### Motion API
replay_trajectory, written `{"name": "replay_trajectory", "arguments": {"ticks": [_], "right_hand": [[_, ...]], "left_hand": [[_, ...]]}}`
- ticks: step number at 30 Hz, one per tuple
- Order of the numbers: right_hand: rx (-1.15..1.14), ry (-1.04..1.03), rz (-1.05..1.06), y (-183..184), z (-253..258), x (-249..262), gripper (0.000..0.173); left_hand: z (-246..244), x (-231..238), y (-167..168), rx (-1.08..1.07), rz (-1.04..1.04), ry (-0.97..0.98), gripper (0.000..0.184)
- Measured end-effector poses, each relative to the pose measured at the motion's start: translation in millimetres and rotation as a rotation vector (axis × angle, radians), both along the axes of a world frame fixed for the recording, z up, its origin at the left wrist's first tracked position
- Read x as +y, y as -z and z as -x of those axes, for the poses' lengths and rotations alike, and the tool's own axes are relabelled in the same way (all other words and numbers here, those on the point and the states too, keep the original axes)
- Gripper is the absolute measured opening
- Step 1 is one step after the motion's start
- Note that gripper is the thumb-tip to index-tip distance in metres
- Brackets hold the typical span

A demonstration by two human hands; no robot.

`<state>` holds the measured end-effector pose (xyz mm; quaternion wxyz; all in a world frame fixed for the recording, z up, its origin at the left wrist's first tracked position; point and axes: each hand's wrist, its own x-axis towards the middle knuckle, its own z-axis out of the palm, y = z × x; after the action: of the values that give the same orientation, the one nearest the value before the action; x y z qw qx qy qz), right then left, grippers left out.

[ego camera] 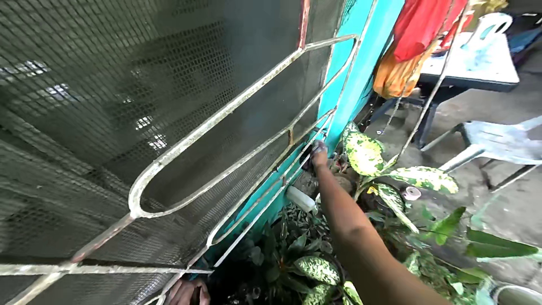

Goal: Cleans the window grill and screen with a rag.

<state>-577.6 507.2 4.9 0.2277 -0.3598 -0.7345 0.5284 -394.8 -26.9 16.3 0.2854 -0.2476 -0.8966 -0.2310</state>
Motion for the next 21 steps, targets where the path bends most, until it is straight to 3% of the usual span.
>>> {"name": "replay_trajectory", "arguments": {"ticks": [4,11,15,19,21], "right_hand": [[0.131,0.011,0.129,10,-25,-78,0.050],[0.321,-0.196,0.159,26,-76,-167,0.032],[0.100,-0.307,-0.039,14,-72,-133,0.038],[0.048,-0.215,0.061,-4,-49,-90,0.038],[0.007,-0.169,0.014,-7,-33,-64,0.042]], "left_hand": [[-1,1,-3,-0.006,0.000,0.000,0.032],[-2,3,-7,-0.010,0.015,-0.003,0.030],[0,2,-4,-0.013,0.003,-0.002,0.030],[0,1,-1,0.003,-0.007,-0.004,0.029],[1,1,-1,0.012,-0.005,-0.007,0.030]]}}
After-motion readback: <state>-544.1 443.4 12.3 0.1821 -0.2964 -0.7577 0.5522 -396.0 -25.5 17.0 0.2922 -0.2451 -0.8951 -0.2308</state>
